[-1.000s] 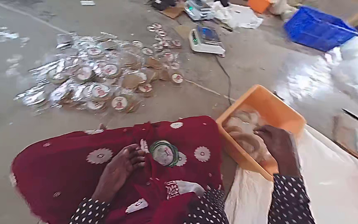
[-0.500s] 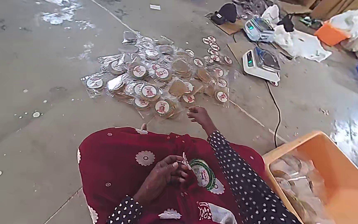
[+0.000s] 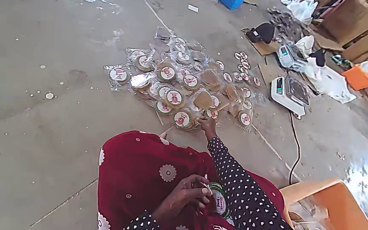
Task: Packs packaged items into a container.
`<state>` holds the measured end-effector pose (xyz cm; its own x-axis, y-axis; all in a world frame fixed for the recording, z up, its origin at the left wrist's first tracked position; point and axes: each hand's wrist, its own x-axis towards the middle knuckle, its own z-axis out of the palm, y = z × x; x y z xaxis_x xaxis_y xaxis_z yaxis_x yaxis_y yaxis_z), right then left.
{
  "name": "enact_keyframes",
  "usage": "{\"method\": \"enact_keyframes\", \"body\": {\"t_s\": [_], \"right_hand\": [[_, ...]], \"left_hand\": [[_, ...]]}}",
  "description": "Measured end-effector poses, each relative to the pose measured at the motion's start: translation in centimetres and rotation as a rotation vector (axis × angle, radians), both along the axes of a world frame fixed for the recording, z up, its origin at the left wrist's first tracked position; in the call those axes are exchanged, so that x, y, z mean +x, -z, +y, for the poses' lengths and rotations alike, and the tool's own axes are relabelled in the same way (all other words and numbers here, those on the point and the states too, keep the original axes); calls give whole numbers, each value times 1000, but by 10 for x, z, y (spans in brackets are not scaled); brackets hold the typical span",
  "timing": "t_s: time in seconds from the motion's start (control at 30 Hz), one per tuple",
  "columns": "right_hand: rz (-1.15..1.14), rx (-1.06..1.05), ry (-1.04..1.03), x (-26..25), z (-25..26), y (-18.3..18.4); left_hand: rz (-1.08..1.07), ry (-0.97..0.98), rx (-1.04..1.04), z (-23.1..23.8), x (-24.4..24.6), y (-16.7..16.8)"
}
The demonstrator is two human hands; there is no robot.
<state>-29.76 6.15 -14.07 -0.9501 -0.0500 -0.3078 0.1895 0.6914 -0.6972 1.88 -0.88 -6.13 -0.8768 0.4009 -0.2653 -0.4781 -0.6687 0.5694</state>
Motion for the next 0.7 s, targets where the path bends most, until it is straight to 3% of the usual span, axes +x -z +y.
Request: {"method": "enact_keyframes", "body": {"t_s": [0.13,0.37,0.53,0.7], "right_hand": [[85,-65,-115,9,-2,-27],[603,-105,-584,77,22,-145],[784,-251,-830,162,63,-231],[883,-235,-990,221,106,-245]], "left_hand": [[-1,0,-21,0,0,0],[-37,-24,-26,3,2,0],[-85,-43,254,-7,7,-4],[9,-12,504,-17,23,-15]]}}
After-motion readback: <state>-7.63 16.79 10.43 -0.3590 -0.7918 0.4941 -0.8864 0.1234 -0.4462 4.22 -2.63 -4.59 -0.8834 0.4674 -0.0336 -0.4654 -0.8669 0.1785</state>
